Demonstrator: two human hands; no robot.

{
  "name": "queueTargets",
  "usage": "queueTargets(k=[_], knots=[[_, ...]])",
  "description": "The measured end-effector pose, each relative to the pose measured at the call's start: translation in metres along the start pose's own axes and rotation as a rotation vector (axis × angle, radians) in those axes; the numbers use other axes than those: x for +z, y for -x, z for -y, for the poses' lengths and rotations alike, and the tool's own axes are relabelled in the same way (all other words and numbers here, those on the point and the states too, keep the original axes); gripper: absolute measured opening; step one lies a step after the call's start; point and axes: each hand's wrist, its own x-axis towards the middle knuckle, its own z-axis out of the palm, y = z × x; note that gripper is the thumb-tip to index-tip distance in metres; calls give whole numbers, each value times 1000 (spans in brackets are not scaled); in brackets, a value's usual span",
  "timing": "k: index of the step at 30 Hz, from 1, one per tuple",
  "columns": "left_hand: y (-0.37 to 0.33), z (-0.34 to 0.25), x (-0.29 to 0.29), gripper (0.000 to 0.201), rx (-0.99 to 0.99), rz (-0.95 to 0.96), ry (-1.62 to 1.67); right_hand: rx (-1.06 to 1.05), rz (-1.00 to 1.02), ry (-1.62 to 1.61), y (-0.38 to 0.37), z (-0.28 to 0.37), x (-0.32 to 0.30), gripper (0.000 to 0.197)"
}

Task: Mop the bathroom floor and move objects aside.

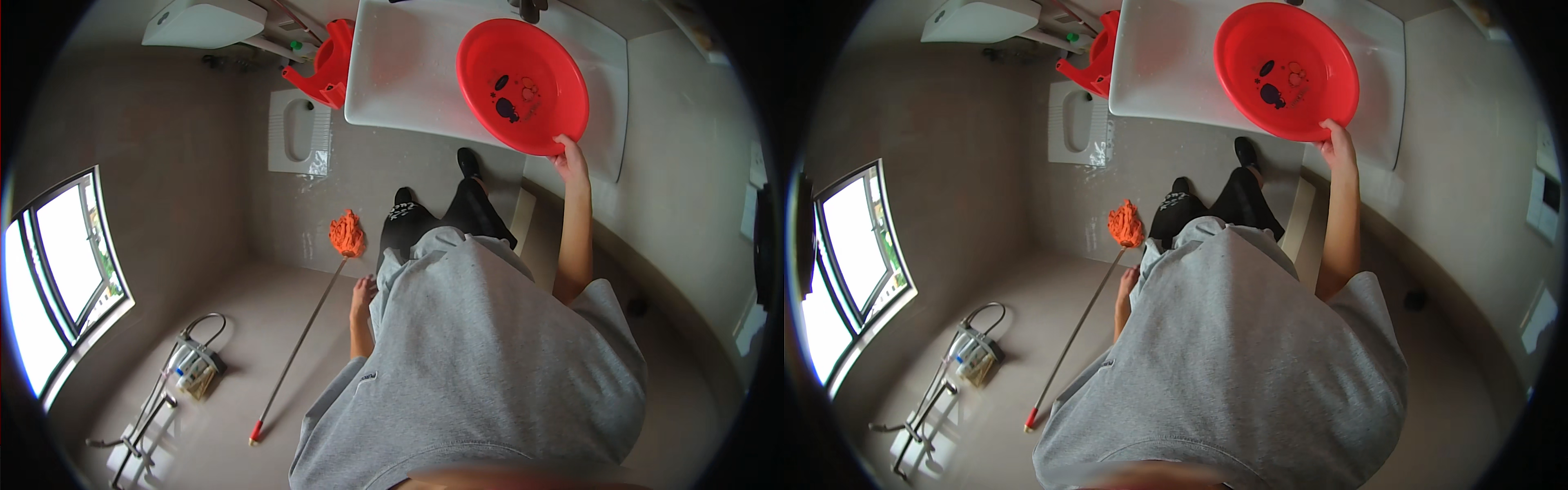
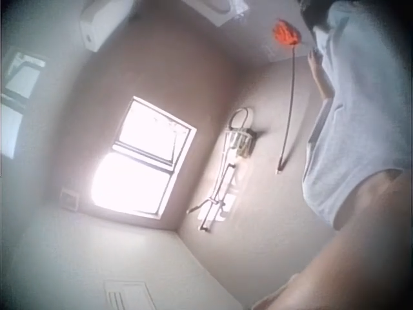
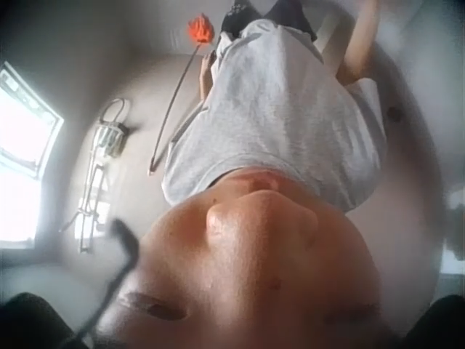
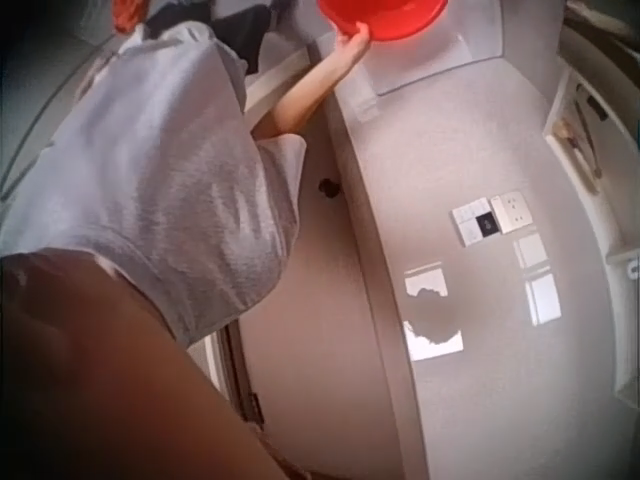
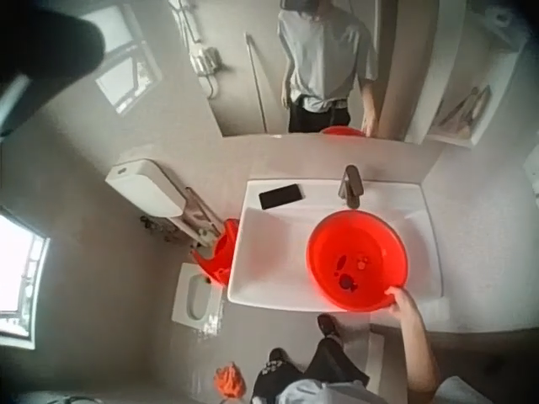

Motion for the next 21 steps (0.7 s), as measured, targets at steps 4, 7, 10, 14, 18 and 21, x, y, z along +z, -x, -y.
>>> queueTargets(k=[4, 7, 10, 14, 18, 21], knots=[[-25, -87, -23, 42, 62, 67, -209, -87, -164, -31, 47, -39, -24, 31], [-46, -113, -80, 45, 88, 91, -449, -66, -239, -122, 116, -102, -21, 29], [-71, -194, 4, 41, 365, 306, -483, -86, -296, -151, 150, -96, -48, 25], [-45, -225, 57, 39, 430, 516, -628, -36, -434, -244, 227, -203, -75, 24], [6, -221, 158, 45, 390, 826, -630, -115, -371, -291, 258, -269, -84, 26], [40, -188, 226, 49, 243, 902, -756, -87, -458, -302, 274, -310, -110, 35]])
